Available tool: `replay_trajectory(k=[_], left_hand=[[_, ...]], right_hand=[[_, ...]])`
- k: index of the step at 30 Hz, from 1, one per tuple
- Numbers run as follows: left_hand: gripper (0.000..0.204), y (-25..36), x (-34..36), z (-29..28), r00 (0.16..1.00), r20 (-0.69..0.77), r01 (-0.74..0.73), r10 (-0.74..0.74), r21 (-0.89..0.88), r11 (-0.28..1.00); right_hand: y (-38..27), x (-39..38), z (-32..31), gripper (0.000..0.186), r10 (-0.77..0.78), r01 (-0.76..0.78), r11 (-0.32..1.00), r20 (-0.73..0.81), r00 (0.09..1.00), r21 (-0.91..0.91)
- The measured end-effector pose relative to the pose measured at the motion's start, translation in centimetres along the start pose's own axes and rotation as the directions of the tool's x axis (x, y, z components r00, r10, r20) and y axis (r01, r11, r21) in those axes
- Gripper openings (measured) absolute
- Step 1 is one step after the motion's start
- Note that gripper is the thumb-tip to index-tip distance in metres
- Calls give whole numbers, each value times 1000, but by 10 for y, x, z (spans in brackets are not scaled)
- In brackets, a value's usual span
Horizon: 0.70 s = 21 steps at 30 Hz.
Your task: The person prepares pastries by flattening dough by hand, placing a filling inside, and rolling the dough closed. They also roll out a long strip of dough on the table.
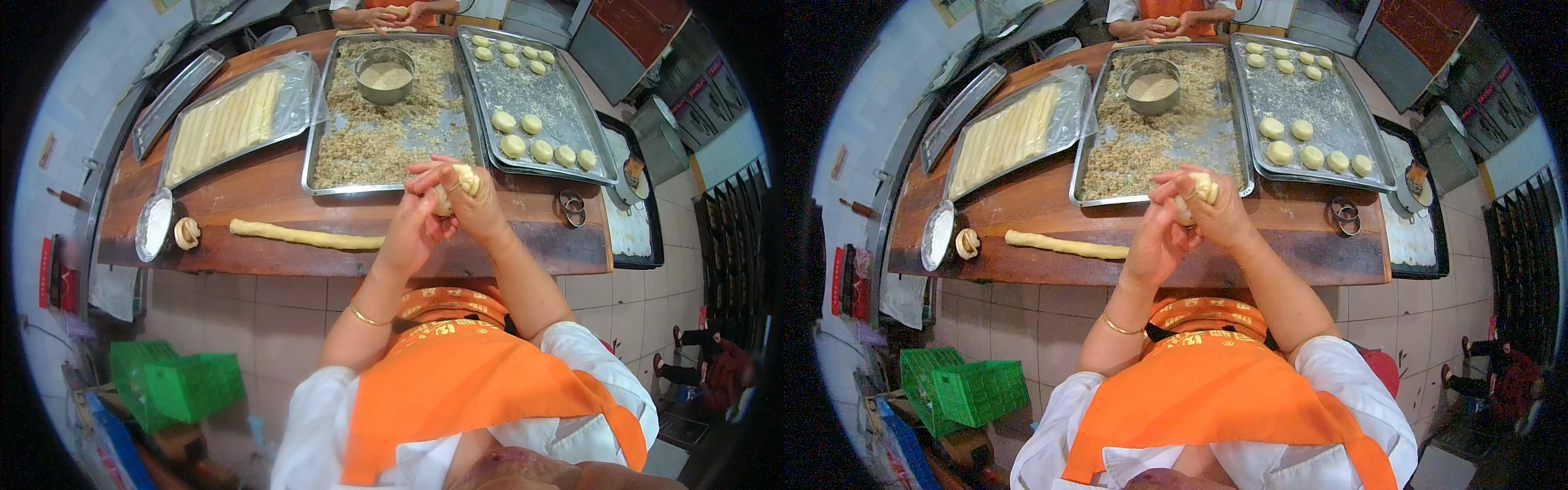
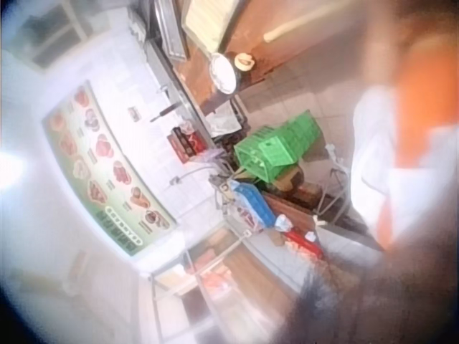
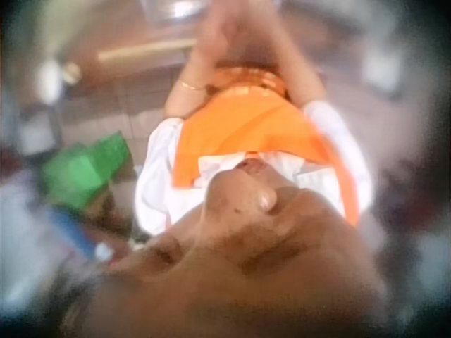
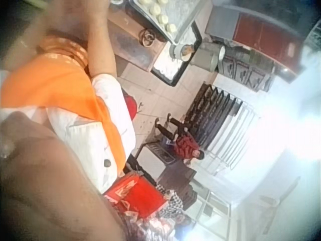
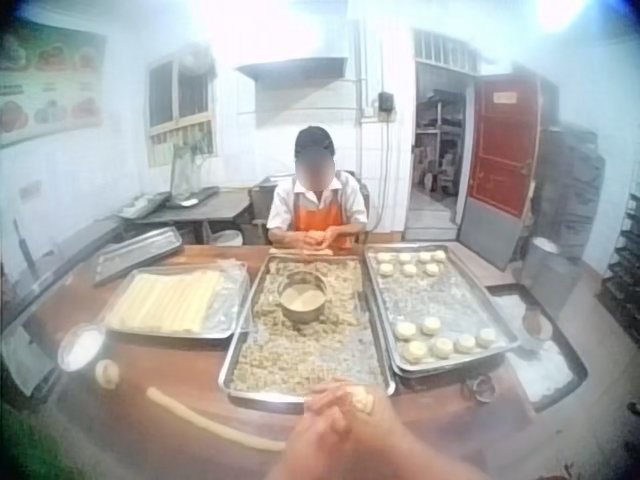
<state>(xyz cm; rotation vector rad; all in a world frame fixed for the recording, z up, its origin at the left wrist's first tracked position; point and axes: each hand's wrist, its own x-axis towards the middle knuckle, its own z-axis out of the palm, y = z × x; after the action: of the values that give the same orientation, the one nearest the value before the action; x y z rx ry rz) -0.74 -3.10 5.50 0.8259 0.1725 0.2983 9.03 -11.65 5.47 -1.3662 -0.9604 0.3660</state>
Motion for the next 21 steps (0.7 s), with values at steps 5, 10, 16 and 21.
replay_trajectory(k=[5, 10, 16, 21], left_hand=[[54, -6, 5, -35, 975, 224, -38, -8, 201, 979], [56, -9, 10, -39, 977, 211, -37, -30, 307, 951], [61, -9, 1, -18, 981, 172, -120, 86, 198, 973], [59, -2, 10, -39, 951, 301, -11, -74, 271, 962]], right_hand=[[-20, 3, 13, 51, -141, 142, 989, -24, 990, 46], [-2, 3, -2, 54, -69, 74, 997, 177, 982, -19], [-6, -1, -1, 56, 63, -90, 965, 120, 991, 245], [-8, 5, 10, 57, -194, 188, 971, 25, 981, 148]])
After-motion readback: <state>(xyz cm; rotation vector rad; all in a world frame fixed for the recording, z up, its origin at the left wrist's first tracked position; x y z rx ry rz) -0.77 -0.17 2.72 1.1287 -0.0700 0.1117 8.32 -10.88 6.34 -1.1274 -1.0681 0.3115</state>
